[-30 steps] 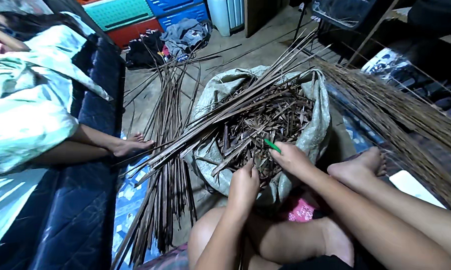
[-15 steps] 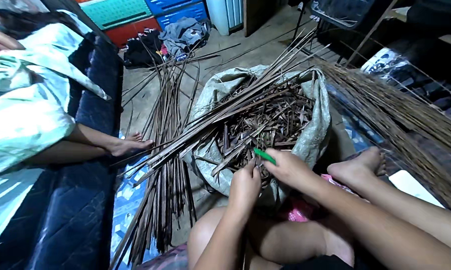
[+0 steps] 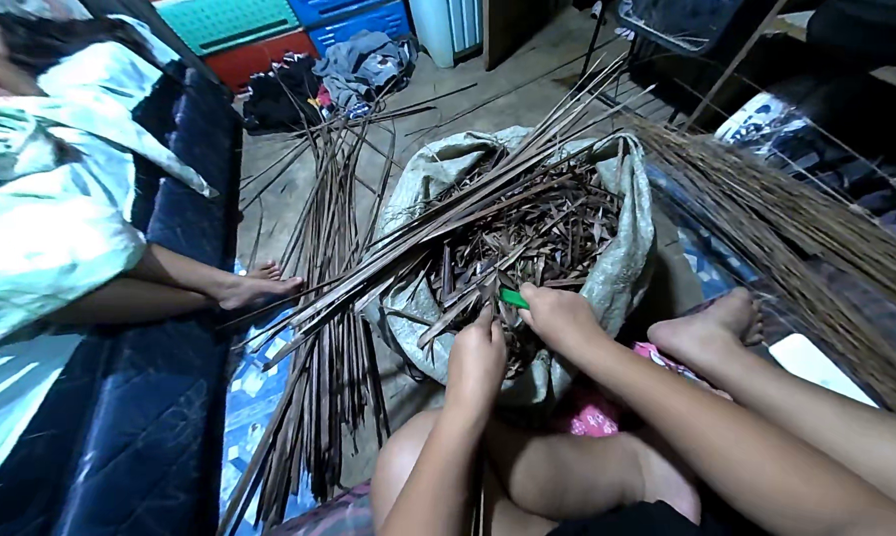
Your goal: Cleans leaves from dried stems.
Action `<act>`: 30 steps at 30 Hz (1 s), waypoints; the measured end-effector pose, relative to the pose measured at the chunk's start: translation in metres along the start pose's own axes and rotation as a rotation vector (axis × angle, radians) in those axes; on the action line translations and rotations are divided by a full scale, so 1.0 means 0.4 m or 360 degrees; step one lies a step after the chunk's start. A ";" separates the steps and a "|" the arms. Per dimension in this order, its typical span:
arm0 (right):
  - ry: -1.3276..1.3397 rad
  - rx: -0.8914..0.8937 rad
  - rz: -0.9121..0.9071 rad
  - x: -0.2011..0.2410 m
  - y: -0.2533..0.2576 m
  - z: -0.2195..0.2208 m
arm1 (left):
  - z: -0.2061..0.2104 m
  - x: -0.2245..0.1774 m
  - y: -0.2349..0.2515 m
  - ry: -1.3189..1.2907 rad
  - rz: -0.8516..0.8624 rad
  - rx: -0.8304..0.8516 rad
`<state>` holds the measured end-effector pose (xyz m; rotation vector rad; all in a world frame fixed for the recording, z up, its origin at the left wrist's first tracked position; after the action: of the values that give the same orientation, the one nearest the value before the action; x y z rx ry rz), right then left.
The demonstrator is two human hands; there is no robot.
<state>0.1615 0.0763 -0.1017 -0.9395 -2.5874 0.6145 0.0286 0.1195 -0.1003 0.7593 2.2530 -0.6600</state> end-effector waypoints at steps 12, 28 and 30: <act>0.0404 0.0174 -0.0008 -0.042 -0.030 -0.010 | -0.007 0.011 -0.008 -0.0063 -0.0018 -0.0006; 0.0204 0.0036 0.0240 -0.073 0.018 0.022 | -0.002 -0.005 -0.022 -0.0026 -0.0051 0.0091; 0.0432 0.0029 0.0193 -0.085 0.032 0.008 | -0.003 -0.005 -0.020 -0.0032 -0.0034 0.0081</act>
<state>0.1918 0.0617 -0.1160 -1.0978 -2.2959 0.5016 0.0240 0.1140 -0.0962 0.7508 2.2366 -0.7342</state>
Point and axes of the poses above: each hand's wrist, its own y-axis towards the middle knuckle, its own z-axis out of the palm, x = y × z, the point moved 3 cm from there along y, towards the middle knuckle, and after that the axes turned 13 degrees about z, right-handed, at the moved point
